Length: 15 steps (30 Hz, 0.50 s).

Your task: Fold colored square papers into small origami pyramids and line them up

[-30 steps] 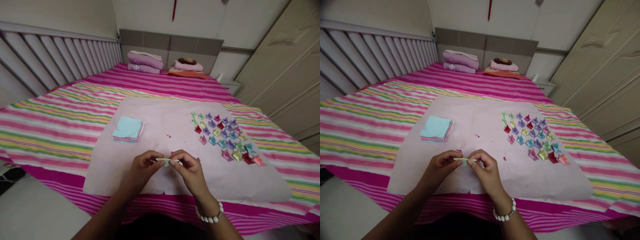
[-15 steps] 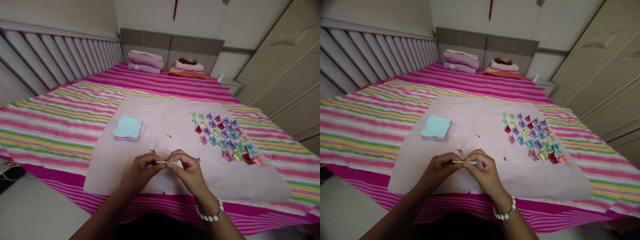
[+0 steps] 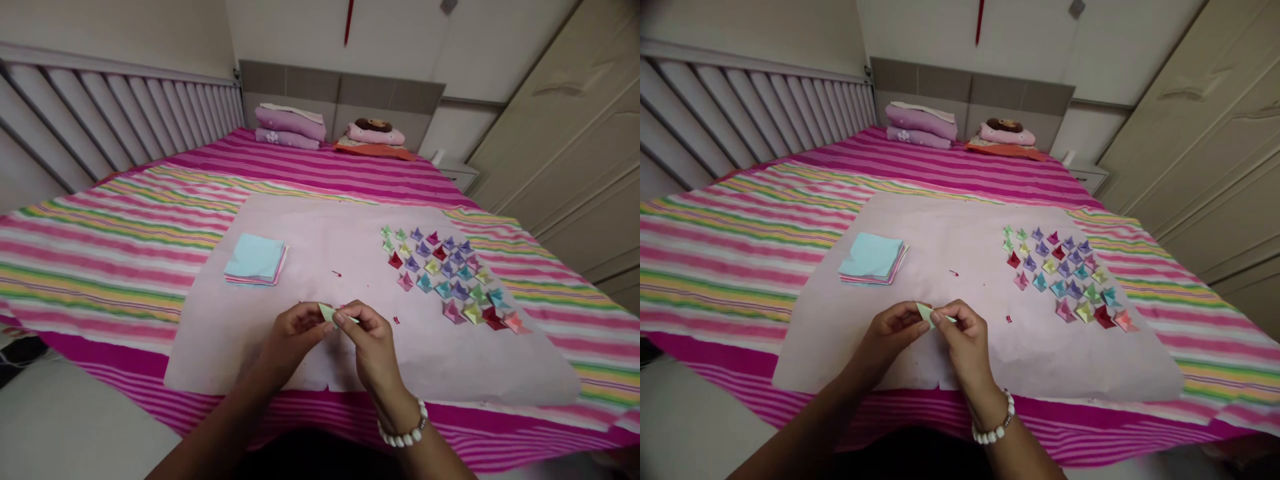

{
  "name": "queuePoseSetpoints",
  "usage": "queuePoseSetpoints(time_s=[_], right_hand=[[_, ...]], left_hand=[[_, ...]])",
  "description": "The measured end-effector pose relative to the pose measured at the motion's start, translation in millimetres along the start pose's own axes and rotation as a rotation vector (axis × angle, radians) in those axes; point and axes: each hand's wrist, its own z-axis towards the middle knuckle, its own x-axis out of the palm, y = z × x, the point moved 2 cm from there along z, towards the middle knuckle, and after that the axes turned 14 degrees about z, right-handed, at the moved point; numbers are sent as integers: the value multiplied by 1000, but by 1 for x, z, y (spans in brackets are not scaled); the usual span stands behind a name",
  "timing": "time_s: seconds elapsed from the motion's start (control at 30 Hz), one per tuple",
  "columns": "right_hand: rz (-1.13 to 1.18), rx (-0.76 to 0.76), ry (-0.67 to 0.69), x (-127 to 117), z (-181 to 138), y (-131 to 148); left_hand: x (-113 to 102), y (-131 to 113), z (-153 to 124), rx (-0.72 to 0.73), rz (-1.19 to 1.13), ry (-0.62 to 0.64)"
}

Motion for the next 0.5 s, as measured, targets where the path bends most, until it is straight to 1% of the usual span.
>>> queuePoseSetpoints(time_s=[0.1,0.17,0.23,0.37,0.5], right_hand=[[49,-1,-23,1,0,-3],[62,25,15,4,1,-1],[82,80,52,5,2,3],[166,203,46,4,4,8],[247,308,58,4,3,6]], left_hand=[[0,5,1,-40,2,-33],[-3,7,3,-61,29,-68],[-7,8,4,-77,44,-74],[-9,5,6,-87,6,-26],[-4,4,4,-113,-144,47]])
